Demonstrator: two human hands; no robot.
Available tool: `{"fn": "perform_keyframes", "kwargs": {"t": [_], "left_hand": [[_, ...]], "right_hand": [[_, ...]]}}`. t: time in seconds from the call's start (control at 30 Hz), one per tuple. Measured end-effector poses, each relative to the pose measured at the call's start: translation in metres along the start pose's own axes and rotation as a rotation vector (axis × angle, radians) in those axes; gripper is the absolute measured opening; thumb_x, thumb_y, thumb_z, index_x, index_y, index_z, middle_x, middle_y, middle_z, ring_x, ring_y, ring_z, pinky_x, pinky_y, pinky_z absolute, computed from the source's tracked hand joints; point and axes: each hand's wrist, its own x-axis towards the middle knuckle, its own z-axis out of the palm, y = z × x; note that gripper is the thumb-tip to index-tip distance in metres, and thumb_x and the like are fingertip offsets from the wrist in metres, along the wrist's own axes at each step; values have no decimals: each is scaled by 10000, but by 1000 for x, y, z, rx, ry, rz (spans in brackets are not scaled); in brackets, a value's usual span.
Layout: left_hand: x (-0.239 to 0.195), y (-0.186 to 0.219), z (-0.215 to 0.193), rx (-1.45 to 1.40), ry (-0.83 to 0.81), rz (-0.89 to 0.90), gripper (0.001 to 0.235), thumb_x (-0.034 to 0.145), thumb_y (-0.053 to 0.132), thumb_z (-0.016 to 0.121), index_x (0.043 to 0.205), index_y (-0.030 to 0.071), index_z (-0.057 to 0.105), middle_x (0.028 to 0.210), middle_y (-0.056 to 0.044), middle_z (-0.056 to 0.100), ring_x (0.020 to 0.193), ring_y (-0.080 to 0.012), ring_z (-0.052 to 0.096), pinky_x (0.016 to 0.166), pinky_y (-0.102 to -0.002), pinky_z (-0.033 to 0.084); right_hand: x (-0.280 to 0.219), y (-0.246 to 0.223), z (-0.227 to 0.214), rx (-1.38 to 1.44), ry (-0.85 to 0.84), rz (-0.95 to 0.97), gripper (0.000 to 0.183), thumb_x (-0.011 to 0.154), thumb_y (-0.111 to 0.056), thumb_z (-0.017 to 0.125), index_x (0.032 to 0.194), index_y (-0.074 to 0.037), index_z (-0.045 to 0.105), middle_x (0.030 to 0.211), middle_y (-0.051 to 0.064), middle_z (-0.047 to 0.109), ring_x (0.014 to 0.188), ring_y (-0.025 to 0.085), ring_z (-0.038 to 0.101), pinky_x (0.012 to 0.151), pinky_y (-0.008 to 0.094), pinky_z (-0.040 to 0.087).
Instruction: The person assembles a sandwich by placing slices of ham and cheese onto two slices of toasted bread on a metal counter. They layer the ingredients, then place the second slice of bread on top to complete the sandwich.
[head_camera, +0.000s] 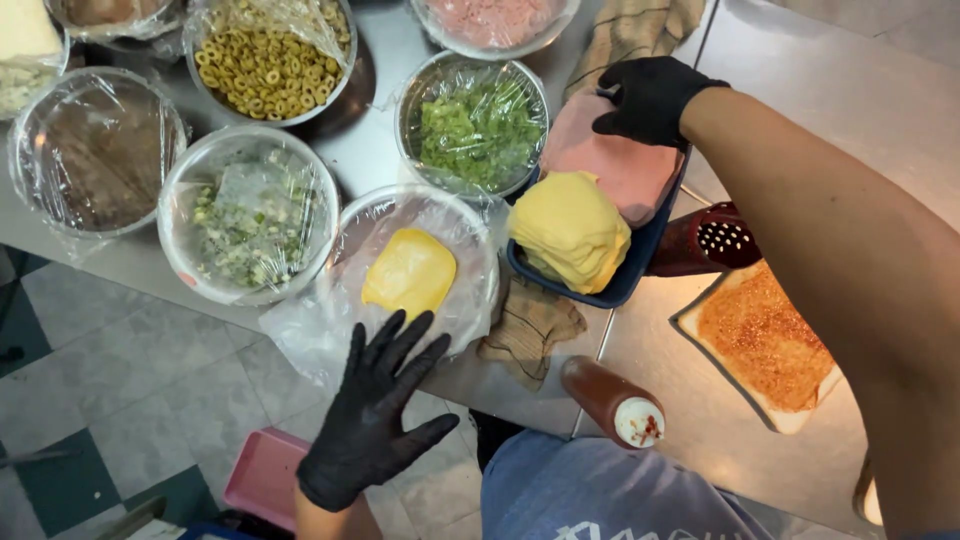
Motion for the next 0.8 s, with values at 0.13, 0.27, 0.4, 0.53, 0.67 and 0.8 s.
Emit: {"fn": "perform_keyframes", "kwargs": {"t": [0.13,0.27,0.4,0.53,0.67,0.8], "left_hand": [[-1,-6,21,-43,43,22,734,904,411,772,1531,193,457,1665,-105,367,1557,-394,309,1242,-662,145],[4,-13,31,6,100,40,634,947,383,718,1509,203,485,1636,-102,419,1521,-398,376,1221,-660,194],[8,-13,38,5,126,51,552,976,376,672,1471,175,533,1605,-96,461,1500,-387,406,1216,-653,202],[11,-11,41,-11,136,56,522,977,363,671,1445,163,556,1575,-101,496,1470,-397,440,1218,-641,204],[16,-9,35,1,188,79,461,990,307,672,1415,158,577,1546,-97,525,1468,-377,446,1237,-640,196],[19,-3,36,-11,241,94,385,988,253,675,1356,156,615,1478,-88,591,1426,-377,497,1232,-640,230]], "right_hand": [[-9,-16,-14,63,-76,149,764,924,-503,667,1584,-214,412,1535,59,508,1302,317,562,1050,463,504],[21,6,1,-3,-83,-6,806,828,-480,756,1532,-191,488,1485,82,575,1341,328,544,1121,423,428],[3,-16,-16,131,-124,141,837,761,-415,820,1510,-209,510,1484,112,540,1261,390,572,1002,529,516],[-5,-31,-25,145,-195,231,911,740,-366,879,1532,-139,490,1455,151,572,1244,390,590,883,571,594],[1,-20,-22,-22,-171,174,867,772,-369,854,1533,-143,505,1381,166,618,1052,417,689,682,540,625],[-13,-19,-23,-13,-150,176,828,767,-365,871,1514,-189,561,1087,185,766,652,355,702,548,457,583]]}}
